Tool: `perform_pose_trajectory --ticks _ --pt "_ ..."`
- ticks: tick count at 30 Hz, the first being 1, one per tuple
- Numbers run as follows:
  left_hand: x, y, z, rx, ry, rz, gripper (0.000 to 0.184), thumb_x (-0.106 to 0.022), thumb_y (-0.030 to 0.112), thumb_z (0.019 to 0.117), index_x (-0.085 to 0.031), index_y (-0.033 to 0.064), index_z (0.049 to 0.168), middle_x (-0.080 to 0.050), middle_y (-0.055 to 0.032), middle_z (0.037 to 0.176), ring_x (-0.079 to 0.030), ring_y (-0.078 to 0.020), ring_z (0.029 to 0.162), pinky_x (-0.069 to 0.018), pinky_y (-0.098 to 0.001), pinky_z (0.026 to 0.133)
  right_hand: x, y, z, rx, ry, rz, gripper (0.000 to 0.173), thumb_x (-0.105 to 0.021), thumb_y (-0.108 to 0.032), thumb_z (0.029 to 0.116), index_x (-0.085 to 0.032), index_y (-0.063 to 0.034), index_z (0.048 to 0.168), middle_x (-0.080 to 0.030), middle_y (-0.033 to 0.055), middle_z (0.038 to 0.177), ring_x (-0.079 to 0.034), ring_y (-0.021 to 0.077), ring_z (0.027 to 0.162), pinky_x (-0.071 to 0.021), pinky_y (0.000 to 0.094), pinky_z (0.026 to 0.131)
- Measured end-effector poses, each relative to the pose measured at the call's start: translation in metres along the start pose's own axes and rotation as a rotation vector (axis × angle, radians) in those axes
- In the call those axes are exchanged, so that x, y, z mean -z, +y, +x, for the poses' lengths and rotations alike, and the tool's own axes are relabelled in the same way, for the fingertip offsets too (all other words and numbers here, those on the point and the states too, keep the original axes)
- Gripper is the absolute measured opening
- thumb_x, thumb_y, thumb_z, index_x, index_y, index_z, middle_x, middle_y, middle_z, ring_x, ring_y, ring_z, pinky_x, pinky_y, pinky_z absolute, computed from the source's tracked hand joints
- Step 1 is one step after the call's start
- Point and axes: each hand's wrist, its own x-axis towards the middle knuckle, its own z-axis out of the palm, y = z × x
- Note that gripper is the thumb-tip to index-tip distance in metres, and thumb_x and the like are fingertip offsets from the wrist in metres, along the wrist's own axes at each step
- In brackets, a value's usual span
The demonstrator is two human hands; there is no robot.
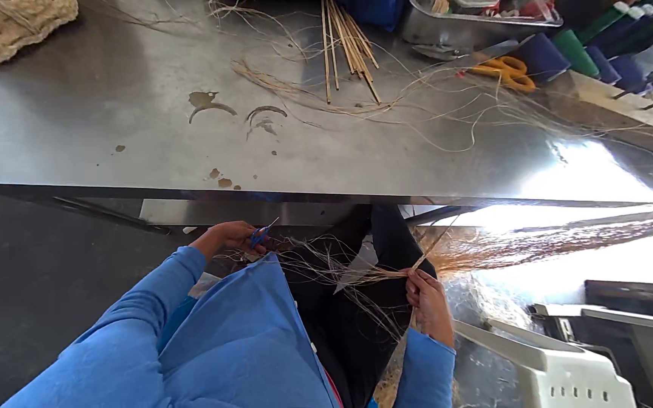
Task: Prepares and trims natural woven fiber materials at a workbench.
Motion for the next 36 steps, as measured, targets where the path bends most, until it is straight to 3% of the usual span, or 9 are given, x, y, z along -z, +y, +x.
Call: perform_pose_trajectory --ticks 8,13,20,26,30,33,36 --pt "-0.004 0.003 0.017 0.000 -0.133 0.035 0.037 -0.031 0.031 0.1139 -0.059 0.0074 0.123 -0.074 -0.0054 0.097 -0.075 -0.0180 0.087 -0.0620 -0.0330 0.078 -0.001 -0.002 0.003 -0.005 -0.010 -0.020 0.032 -0.041 -0.004 0.1082 -0.068 0.0003 0.090 -0.042 -0.0079 0.050 -0.030 -0.0018 0.036 -0.0245 0.0136 0.035" --pt "-0.007 0.010 0.020 0.013 -0.078 0.033 0.039 -0.032 0.032 0.1139 -0.058 0.0059 0.126 -0.072 -0.0054 0.096 -0.073 -0.0168 0.085 -0.0606 -0.0316 0.079 -0.002 -0.002 0.002 0.005 -0.015 -0.021 0.032 -0.041 -0.004 0.1077 -0.067 -0.0011 0.089 -0.042 -0.0083 0.049 -0.029 -0.0022 0.036 -0.0231 0.0138 0.035" --pt "-0.005 0.012 0.020 0.076 -0.051 0.043 0.036 -0.037 0.034 0.1130 -0.061 0.0078 0.113 -0.072 -0.0029 0.094 -0.073 -0.0139 0.083 -0.0599 -0.0290 0.078 -0.002 -0.002 0.002 0.000 -0.022 -0.013 0.033 -0.041 -0.005 0.1080 -0.068 -0.0003 0.090 -0.042 -0.0086 0.049 -0.029 -0.0025 0.036 -0.0234 0.0135 0.035" --pt "0.006 0.005 0.020 0.144 -0.018 0.026 0.035 -0.039 0.037 0.1118 -0.061 0.0094 0.111 -0.071 -0.0014 0.089 -0.072 -0.0128 0.078 -0.0598 -0.0267 0.073 -0.001 -0.002 0.002 -0.001 -0.012 -0.016 0.033 -0.041 -0.005 0.1082 -0.068 -0.0009 0.088 -0.042 -0.0088 0.049 -0.029 -0.0026 0.036 -0.0232 0.0133 0.035" --pt "0.006 0.008 0.048 0.173 -0.003 0.021 0.038 -0.040 0.037 0.1117 -0.062 0.0063 0.110 -0.071 -0.0043 0.088 -0.072 -0.0152 0.076 -0.0599 -0.0283 0.073 -0.001 0.000 0.002 0.006 -0.019 -0.011 0.033 -0.041 -0.005 0.1082 -0.068 -0.0008 0.088 -0.042 -0.0087 0.049 -0.030 -0.0027 0.036 -0.0237 0.0132 0.035" --pt "-0.001 0.014 0.070 0.215 0.018 0.042 0.038 -0.043 0.037 0.1108 -0.060 0.0035 0.116 -0.069 -0.0065 0.091 -0.071 -0.0163 0.077 -0.0593 -0.0299 0.074 0.000 0.000 0.001 0.005 -0.014 0.003 0.033 -0.042 -0.004 0.1080 -0.068 -0.0003 0.088 -0.042 -0.0084 0.049 -0.030 -0.0027 0.036 -0.0241 0.0131 0.035" --pt "-0.010 0.016 0.082 0.267 0.023 0.043 0.033 -0.045 0.034 0.1101 -0.061 0.0047 0.110 -0.067 -0.0054 0.085 -0.068 -0.0145 0.071 -0.0584 -0.0279 0.070 0.000 -0.001 0.000 -0.007 -0.010 0.002 0.034 -0.041 -0.003 0.1078 -0.067 -0.0003 0.087 -0.042 -0.0086 0.049 -0.031 -0.0025 0.036 -0.0249 0.0132 0.034"
